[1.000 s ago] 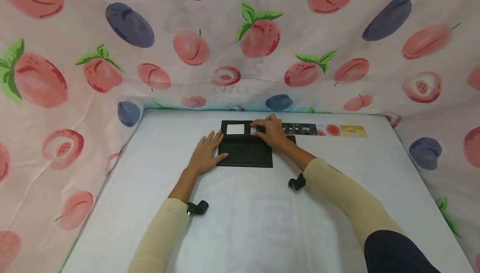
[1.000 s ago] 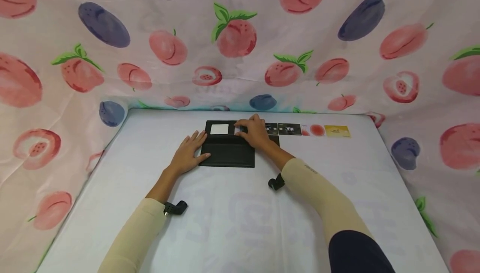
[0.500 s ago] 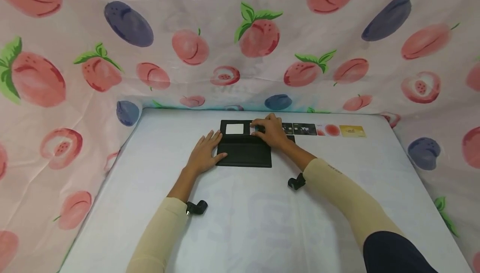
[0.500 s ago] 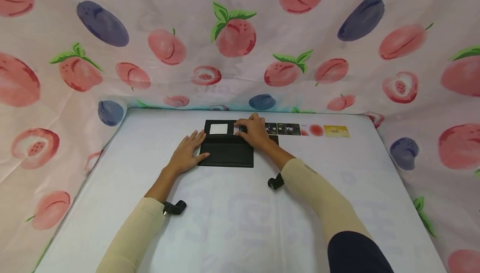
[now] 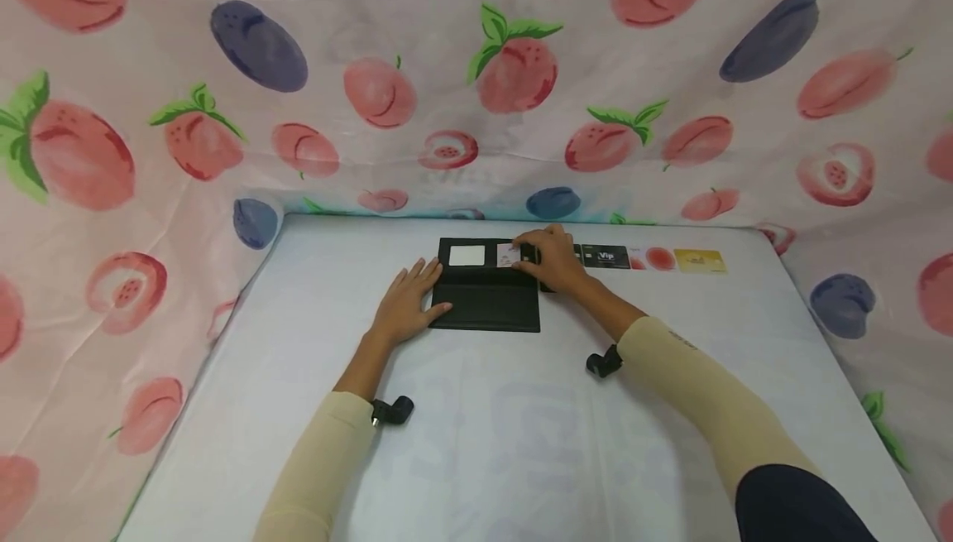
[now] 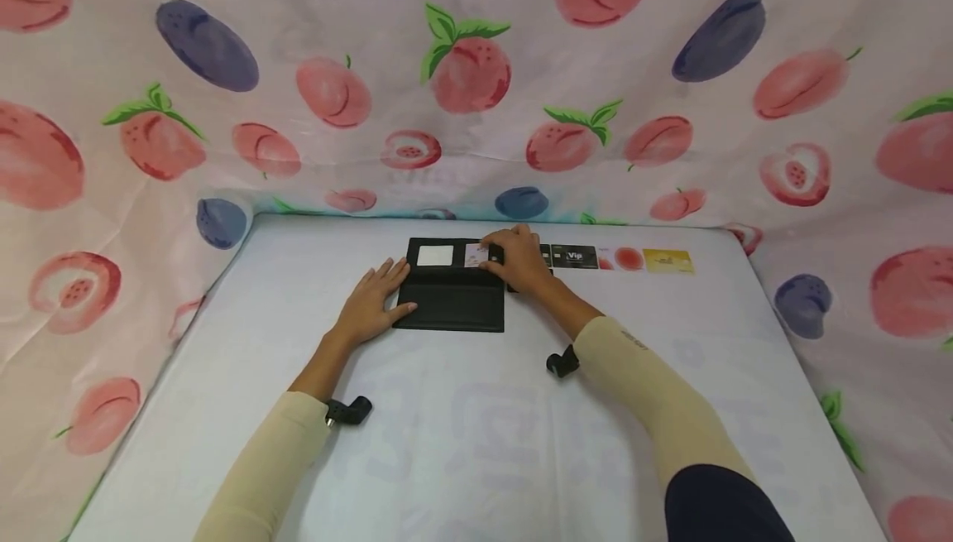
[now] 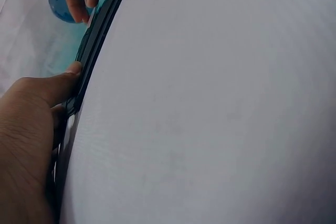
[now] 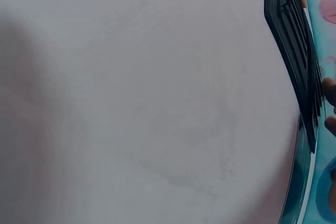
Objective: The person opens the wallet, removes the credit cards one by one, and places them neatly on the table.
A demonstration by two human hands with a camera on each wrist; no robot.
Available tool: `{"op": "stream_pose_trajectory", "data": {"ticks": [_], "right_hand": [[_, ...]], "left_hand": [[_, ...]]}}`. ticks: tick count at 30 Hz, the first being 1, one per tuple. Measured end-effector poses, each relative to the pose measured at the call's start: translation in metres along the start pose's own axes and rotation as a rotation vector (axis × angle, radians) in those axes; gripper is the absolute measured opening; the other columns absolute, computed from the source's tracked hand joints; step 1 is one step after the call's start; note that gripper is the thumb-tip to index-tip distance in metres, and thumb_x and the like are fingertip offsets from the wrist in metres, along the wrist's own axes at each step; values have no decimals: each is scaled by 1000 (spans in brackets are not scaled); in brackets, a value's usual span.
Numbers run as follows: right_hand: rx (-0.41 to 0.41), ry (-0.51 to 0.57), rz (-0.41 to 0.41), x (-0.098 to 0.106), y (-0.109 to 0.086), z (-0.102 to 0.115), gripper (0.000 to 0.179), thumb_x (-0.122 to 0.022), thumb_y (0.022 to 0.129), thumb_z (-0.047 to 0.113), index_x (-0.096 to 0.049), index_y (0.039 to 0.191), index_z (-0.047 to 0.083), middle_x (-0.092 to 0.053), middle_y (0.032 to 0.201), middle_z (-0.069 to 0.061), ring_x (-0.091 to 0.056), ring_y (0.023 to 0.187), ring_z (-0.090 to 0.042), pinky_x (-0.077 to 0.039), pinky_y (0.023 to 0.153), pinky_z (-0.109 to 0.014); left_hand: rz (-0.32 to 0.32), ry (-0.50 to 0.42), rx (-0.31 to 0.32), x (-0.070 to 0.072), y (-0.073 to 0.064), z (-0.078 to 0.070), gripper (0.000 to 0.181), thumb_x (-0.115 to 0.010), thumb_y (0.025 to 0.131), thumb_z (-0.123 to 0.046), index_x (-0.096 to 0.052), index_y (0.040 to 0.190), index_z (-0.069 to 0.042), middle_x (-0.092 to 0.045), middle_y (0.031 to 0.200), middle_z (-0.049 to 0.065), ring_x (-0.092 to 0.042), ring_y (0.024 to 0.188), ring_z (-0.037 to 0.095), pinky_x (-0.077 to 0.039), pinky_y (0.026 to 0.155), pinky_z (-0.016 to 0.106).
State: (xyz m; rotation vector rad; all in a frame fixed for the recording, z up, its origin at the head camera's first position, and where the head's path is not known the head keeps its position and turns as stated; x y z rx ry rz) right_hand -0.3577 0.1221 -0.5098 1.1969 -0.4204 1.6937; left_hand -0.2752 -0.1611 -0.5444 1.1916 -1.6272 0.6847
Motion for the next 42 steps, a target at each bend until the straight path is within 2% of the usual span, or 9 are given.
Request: {"op": "stream_pose_trajectory", "data": {"ticks": [3, 9, 16, 23, 30, 42], "right_hand": [[-5, -33, 16, 0, 2, -2, 53, -84, 92, 34, -70, 137, 11, -64, 140, -14, -47, 119, -39, -37, 99, -62], [-24, -87, 55, -1, 8, -3, 63, -86, 89, 42, -69, 140, 9, -61, 137, -17, -46, 123, -41, -38, 102, -63], [-27, -89, 110, -5, 12, -1, 60, -83, 92, 40, -69, 140, 9, -59, 139, -17, -43, 128, -41, -37, 105, -62], [-34, -57, 107, -1, 9, -1, 55, -83, 93, 34, -69, 138, 6, -58, 138, -18, -43, 128, -42, -35, 106, -64], [-25, -35, 104, -1, 5, 0, 57, -83, 93, 36, -68, 139, 6, -58, 139, -19, -44, 123, -41, -38, 101, -62], [-46, -90, 121, -5, 8, -2, 61, -82, 92, 41, -67, 141, 8, -57, 138, -18, -44, 122, -39, -39, 102, -61]], "left_hand": [[-14, 0, -13, 1, 1, -1, 83, -64, 100, -51, -35, 163, -5, -30, 171, 10, -18, 159, 31, -10, 129, 48], [-8, 7, -12, 0, 3, -1, 84, -64, 100, -52, -35, 163, -5, -29, 171, 9, -18, 159, 30, -10, 129, 47], [-7, 11, -5, 1, 2, 0, 84, -64, 100, -52, -34, 163, -5, -29, 171, 10, -18, 159, 31, -10, 129, 48], [5, 8, 1, -1, 3, 1, 84, -63, 100, -52, -33, 164, -6, -28, 171, 9, -17, 160, 30, -9, 129, 47], [14, -8, 8, -1, 0, 2, 84, -64, 100, -51, -34, 164, -6, -28, 171, 10, -17, 160, 31, -8, 129, 47], [19, -7, 1, 2, 3, -4, 82, -64, 101, -48, -35, 163, -2, -28, 171, 14, -17, 159, 34, -9, 129, 52]]}}
Point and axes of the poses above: each hand's wrist, its own y-axis towards the middle knuckle, its own x-axis out of the back of the hand, z = x × y, the point moved 4 cm from there along y, towards the middle knuckle
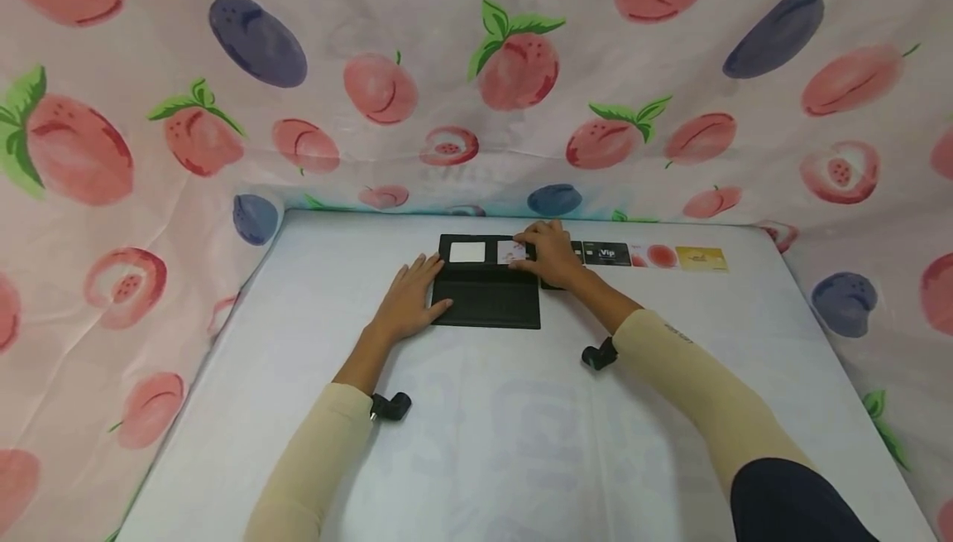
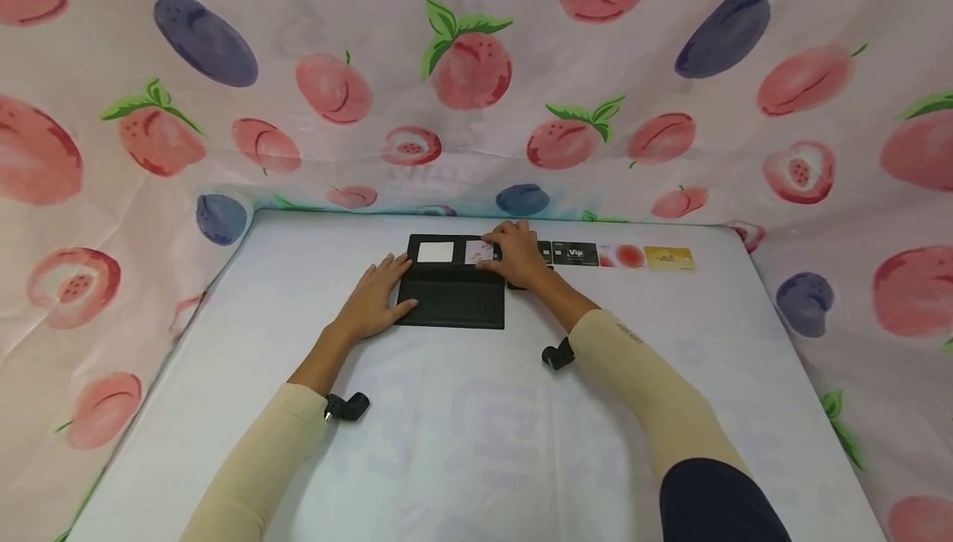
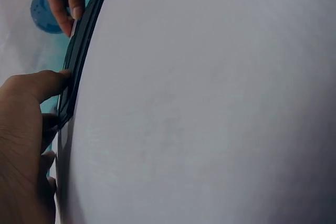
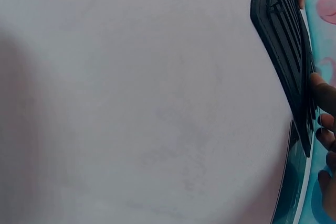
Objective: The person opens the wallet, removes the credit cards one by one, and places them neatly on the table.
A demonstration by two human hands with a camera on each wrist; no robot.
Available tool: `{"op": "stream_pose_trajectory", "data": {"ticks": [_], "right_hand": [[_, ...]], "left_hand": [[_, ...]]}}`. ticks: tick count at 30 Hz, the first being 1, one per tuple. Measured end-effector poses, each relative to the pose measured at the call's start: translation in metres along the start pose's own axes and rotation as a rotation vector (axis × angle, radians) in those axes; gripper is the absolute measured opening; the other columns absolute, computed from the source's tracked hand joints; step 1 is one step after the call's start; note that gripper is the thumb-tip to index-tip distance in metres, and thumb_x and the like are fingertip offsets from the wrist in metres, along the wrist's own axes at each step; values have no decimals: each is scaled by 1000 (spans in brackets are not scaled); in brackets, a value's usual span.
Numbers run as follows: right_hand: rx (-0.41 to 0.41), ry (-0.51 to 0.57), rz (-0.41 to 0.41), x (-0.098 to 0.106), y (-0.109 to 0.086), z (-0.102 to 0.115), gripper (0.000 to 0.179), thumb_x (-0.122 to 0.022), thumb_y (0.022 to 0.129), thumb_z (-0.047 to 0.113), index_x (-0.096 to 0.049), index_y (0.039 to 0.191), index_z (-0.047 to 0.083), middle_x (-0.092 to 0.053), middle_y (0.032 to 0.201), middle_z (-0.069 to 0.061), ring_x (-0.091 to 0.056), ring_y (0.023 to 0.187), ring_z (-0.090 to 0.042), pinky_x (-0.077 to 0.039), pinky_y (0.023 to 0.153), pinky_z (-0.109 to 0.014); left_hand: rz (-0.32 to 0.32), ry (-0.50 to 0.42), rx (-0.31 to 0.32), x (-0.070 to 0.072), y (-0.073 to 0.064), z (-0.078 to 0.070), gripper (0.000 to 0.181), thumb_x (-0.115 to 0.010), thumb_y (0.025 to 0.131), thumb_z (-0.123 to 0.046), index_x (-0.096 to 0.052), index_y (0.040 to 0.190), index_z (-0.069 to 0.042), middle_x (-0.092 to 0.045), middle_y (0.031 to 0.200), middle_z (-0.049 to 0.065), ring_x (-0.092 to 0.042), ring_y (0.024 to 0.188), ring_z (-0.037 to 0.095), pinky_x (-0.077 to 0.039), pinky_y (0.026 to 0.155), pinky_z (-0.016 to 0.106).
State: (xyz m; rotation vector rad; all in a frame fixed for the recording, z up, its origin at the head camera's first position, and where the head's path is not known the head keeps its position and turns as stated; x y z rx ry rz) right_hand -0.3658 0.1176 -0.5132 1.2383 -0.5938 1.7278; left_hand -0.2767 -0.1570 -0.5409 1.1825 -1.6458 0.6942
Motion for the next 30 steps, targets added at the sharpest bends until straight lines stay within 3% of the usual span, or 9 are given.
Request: {"op": "stream_pose_trajectory", "data": {"ticks": [6, 15, 24, 30], "right_hand": [[-12, 0, -2, -1, 0, -3, 62, -82, 92, 42, -67, 142, 8, -57, 138, -17, -43, 121, -38, -38, 103, -60], [-16, 10, 4, -2, -1, -1, 62, -81, 93, 42, -66, 142, 9, -56, 140, -17, -43, 122, -38, -38, 104, -61], [-18, 19, -1, -3, -1, -1, 61, -81, 93, 41, -66, 142, 9, -56, 140, -17, -42, 122, -39, -36, 104, -62], [-3, 26, -9, -4, -1, -1, 60, -80, 94, 41, -66, 142, 8, -56, 140, -17, -43, 120, -38, -38, 102, -61]], "left_hand": [[24, 43, 29, 2, 7, -7, 79, -60, 102, -49, -37, 162, -2, -28, 171, 16, -18, 159, 36, -11, 128, 54], [8, 97, 8, -2, 14, -12, 82, -51, 105, -57, -29, 166, -7, -20, 174, 13, -13, 160, 35, -6, 127, 60], [106, 207, 47, -7, 14, -14, 89, -42, 106, -64, -9, 170, -13, -5, 176, 12, 0, 161, 36, -1, 127, 60], [114, 222, 54, -10, 14, -12, 87, -39, 108, -63, -6, 170, -12, -3, 176, 12, 2, 161, 35, 1, 127, 58]]}}
Point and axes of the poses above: each hand's wrist, its own y-axis towards the middle knuckle, its own x-axis out of the back of the hand, z = x × y, the point moved 4 cm from there along y, towards the middle knuckle
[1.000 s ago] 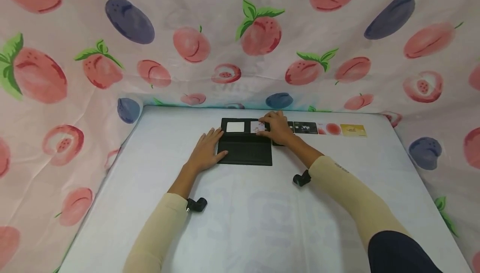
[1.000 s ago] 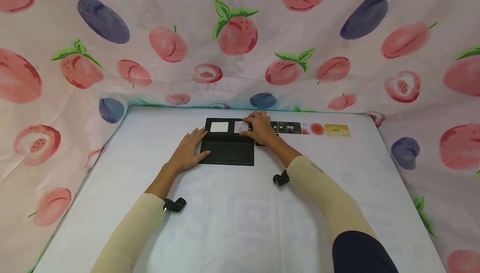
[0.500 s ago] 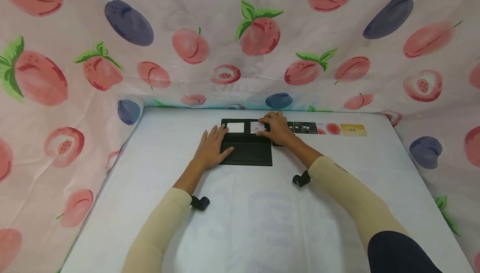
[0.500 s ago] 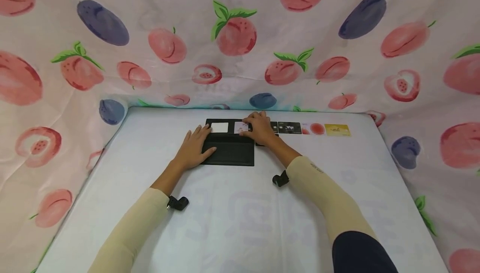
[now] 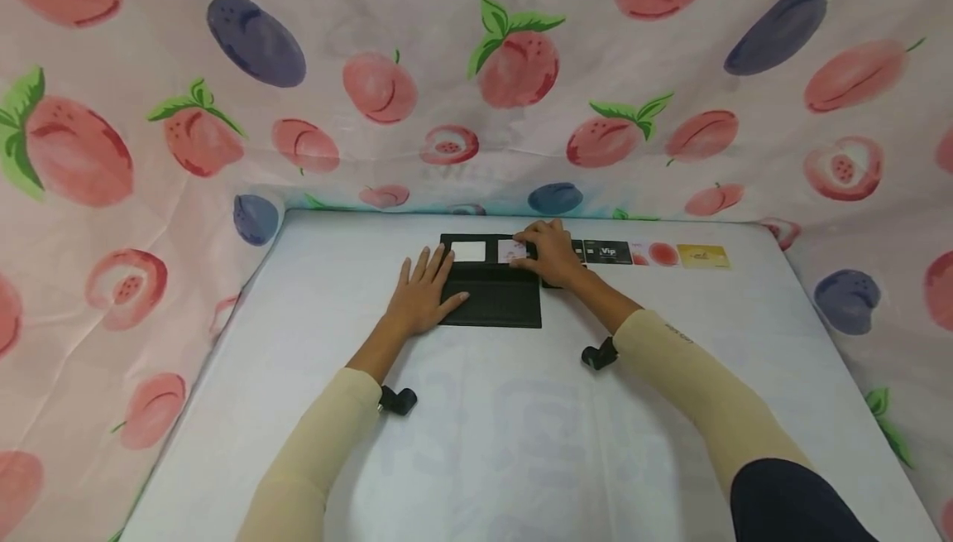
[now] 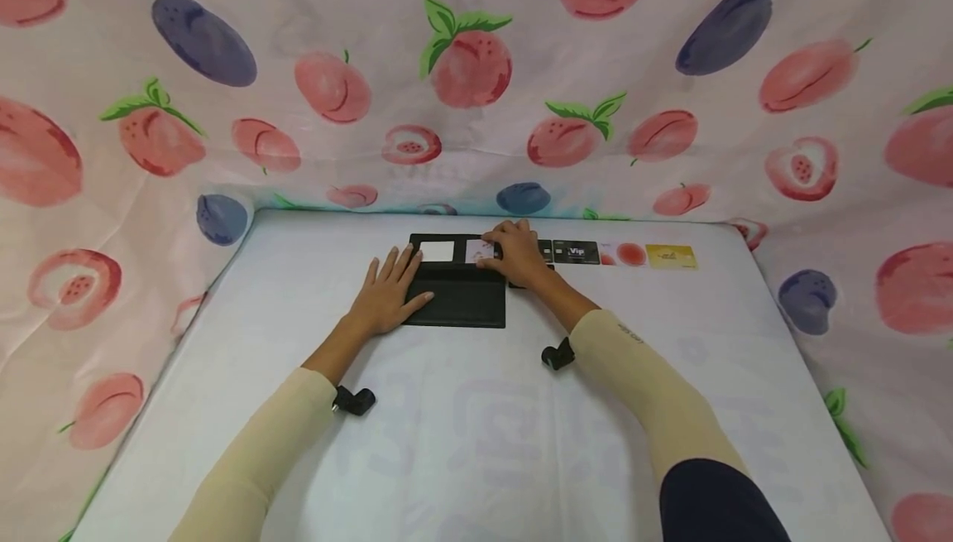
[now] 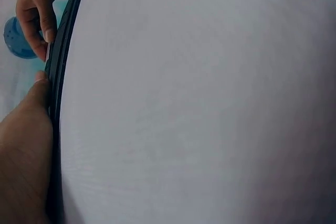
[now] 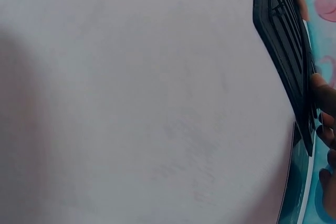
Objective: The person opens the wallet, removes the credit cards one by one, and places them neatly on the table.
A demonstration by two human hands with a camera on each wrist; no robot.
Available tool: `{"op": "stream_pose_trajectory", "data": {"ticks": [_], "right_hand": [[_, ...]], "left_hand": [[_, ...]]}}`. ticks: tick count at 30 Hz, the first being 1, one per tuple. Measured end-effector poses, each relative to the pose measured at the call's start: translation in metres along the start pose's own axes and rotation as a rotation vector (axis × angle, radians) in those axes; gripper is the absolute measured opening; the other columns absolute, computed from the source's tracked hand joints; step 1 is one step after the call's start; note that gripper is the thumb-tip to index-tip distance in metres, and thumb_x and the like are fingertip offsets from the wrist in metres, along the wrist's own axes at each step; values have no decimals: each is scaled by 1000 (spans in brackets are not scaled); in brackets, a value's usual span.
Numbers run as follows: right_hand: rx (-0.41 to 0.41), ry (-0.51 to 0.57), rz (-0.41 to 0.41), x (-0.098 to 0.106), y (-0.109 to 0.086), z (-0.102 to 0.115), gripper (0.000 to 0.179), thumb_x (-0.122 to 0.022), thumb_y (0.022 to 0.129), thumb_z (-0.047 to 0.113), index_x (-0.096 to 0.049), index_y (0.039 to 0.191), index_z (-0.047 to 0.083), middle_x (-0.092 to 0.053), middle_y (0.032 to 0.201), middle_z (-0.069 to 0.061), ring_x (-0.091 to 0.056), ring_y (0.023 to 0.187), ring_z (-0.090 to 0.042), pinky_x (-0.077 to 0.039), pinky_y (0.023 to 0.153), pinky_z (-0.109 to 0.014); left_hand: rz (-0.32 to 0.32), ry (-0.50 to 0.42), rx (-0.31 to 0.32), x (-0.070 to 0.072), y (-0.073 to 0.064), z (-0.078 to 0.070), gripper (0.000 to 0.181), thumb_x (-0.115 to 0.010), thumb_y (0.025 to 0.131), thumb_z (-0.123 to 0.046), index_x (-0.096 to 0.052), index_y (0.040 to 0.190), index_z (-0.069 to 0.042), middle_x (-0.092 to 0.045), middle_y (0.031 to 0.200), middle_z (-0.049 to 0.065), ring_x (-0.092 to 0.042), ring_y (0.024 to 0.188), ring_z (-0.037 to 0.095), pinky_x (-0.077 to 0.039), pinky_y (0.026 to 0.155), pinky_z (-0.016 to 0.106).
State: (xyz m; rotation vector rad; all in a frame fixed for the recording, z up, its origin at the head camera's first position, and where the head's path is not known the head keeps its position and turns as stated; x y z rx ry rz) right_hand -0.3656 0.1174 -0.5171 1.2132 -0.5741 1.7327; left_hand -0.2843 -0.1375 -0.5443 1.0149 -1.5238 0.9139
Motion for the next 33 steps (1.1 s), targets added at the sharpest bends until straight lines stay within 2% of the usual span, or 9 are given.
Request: {"op": "stream_pose_trajectory", "data": {"ticks": [9, 17, 23, 33], "right_hand": [[12, 28, -9, 7, -3, -1, 56, -80, 95, 36, -66, 141, 7, -57, 139, -16, -44, 120, -39, -37, 101, -61], [7, 5, -10, 9, -9, -9, 56, -80, 95, 36, -66, 141, 7, -57, 139, -17, -43, 122, -40, -36, 102, -64], [3, 35, -12, 13, -14, -13, 56, -80, 95, 35, -66, 141, 7, -56, 140, -17, -42, 125, -41, -34, 104, -65], [18, 60, -56, 20, -25, -29, 55, -83, 92, 29, -67, 139, 4, -56, 138, -20, -42, 121, -42, -35, 99, -64]], "left_hand": [[-7, -3, -3, 2, -1, 0, 72, -29, 114, -50, -8, 170, -11, -3, 176, 12, 1, 161, 35, 1, 127, 58], [-15, 0, -6, 1, -1, -1, 71, -30, 114, -49, -9, 170, -11, -4, 176, 11, -1, 161, 35, 0, 127, 59], [-12, -5, -8, 1, -1, -1, 70, -29, 114, -49, -9, 170, -12, -4, 176, 11, 0, 161, 34, 0, 127, 58], [1, -21, -6, -5, 2, 4, 70, -28, 114, -48, -5, 170, -13, 1, 177, 10, 4, 161, 33, 5, 127, 57]]}}
Point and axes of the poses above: each hand's wrist, its own y-axis towards the middle knuckle, its own x-axis out of the back of the hand, z = x × y, the point moved 4 cm from there along y, towards the middle knuckle
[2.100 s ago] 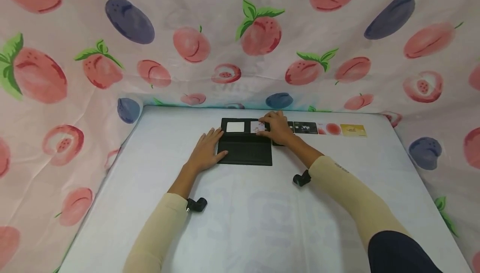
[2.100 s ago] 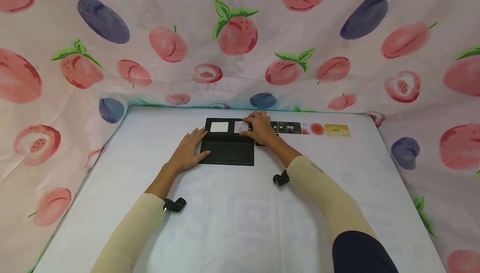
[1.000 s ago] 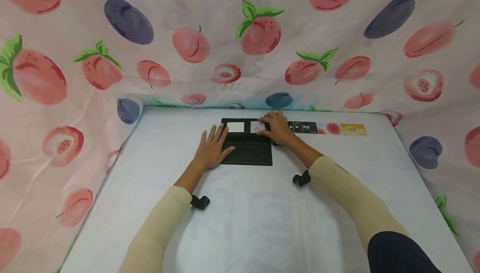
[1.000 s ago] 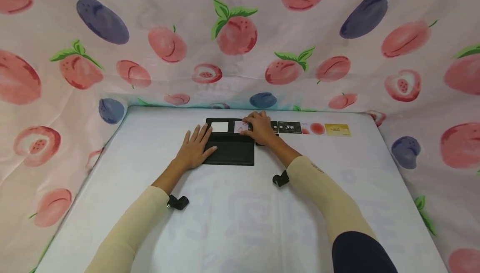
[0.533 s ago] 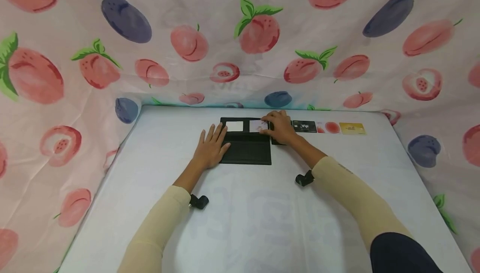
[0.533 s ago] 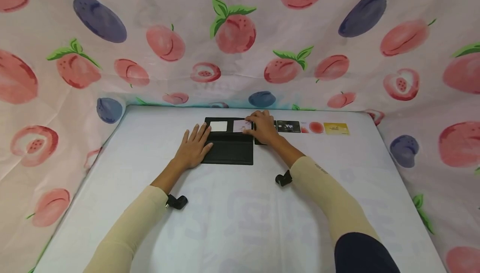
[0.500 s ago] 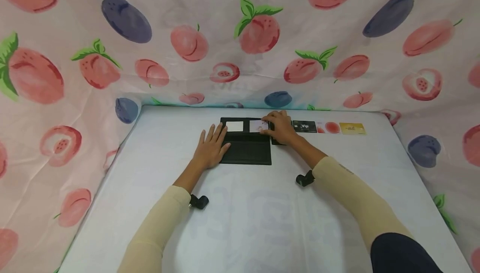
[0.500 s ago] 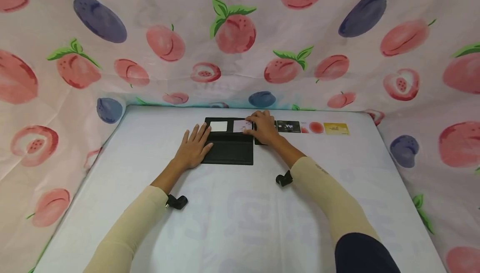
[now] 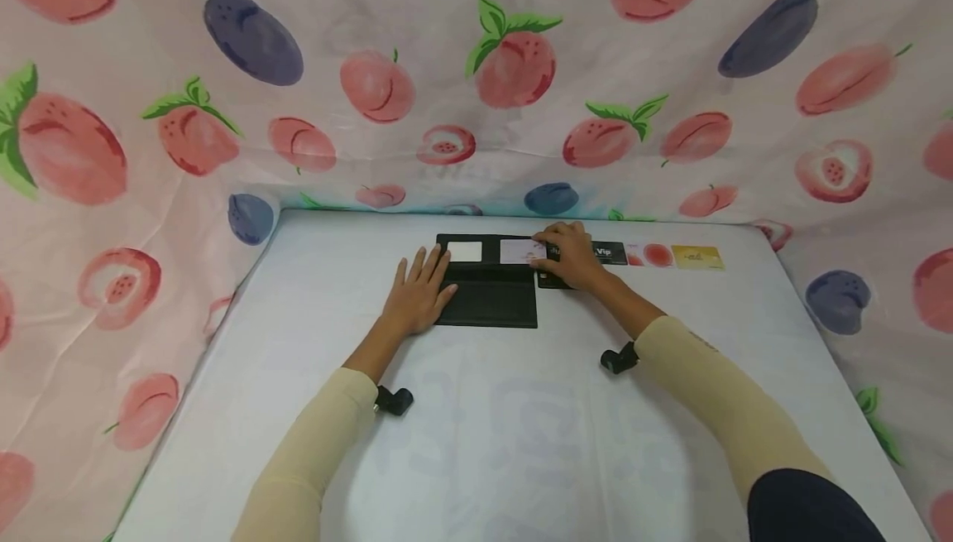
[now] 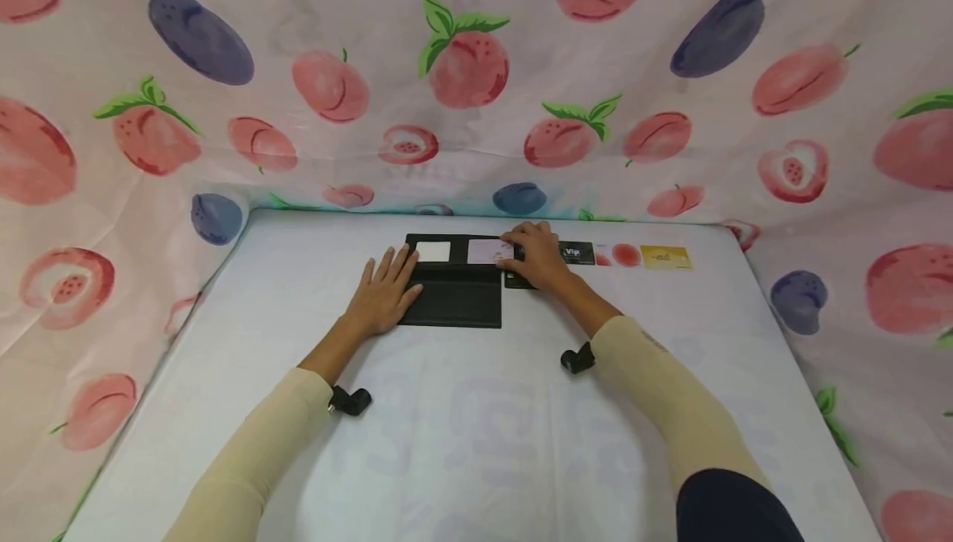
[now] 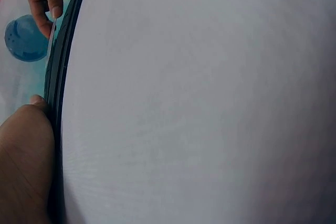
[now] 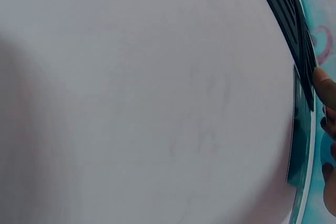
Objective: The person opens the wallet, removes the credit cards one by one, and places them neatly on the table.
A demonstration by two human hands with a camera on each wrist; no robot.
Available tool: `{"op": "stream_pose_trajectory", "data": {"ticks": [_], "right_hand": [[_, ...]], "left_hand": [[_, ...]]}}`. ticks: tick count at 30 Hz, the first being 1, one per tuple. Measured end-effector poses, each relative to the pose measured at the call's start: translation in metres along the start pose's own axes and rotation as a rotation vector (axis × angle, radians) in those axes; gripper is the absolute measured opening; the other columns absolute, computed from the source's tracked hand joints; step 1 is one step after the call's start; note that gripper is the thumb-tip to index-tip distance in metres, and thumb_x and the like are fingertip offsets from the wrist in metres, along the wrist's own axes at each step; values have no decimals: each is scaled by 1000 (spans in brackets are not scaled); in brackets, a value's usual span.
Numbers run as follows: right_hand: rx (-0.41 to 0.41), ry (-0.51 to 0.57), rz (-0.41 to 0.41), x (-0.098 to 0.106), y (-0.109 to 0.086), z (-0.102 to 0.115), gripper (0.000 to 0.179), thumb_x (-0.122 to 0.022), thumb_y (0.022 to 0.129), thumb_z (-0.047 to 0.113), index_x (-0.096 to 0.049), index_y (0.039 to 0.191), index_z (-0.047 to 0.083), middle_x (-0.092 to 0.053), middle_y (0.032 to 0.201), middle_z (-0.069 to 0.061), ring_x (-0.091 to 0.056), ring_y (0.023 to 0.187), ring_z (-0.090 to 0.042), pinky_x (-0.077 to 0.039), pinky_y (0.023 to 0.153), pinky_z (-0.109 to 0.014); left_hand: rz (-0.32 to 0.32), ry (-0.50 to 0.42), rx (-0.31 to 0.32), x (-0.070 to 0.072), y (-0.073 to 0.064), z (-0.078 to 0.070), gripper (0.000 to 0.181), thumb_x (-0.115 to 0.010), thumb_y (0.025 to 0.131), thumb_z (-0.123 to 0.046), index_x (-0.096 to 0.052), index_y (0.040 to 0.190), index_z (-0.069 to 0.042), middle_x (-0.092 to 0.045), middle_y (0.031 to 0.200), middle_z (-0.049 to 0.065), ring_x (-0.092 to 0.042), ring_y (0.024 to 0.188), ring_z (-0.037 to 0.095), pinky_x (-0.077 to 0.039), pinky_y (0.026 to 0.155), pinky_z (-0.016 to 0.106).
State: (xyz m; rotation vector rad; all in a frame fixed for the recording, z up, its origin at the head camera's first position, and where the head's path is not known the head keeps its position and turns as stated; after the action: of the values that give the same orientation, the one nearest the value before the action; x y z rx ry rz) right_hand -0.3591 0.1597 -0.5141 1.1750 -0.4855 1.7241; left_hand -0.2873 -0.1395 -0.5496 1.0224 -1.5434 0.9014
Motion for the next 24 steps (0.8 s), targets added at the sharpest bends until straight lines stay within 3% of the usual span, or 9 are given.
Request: {"op": "stream_pose_trajectory", "data": {"ticks": [10, 24], "right_hand": [[23, 27, -43, 9, -10, -12, 53, -87, 90, 26, -70, 135, 5, -58, 135, -22, -43, 115, -42, -37, 95, -63], [56, 53, -137, 28, -40, -27, 52, -90, 84, 20, -72, 129, 0, -61, 123, -25, -45, 110, -43, -37, 91, -60]], "left_hand": [[14, -14, 12, 3, -1, 1, 70, -27, 114, -49, -5, 170, -12, 1, 176, 10, 5, 161, 33, 5, 127, 57], [55, -31, 8, 6, -1, -2, 72, -27, 114, -50, -3, 170, -11, 3, 176, 11, 6, 161, 34, 5, 127, 58]]}}
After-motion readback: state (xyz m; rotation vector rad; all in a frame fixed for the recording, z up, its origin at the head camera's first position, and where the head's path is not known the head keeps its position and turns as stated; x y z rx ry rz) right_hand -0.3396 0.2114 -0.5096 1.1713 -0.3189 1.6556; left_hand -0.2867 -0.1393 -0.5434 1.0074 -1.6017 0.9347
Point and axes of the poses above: each hand's wrist, its own y-axis towards the middle knuckle, its own x-axis out of the back of the hand, z = x × y, the point moved 4 cm from there along y, towards the middle knuckle
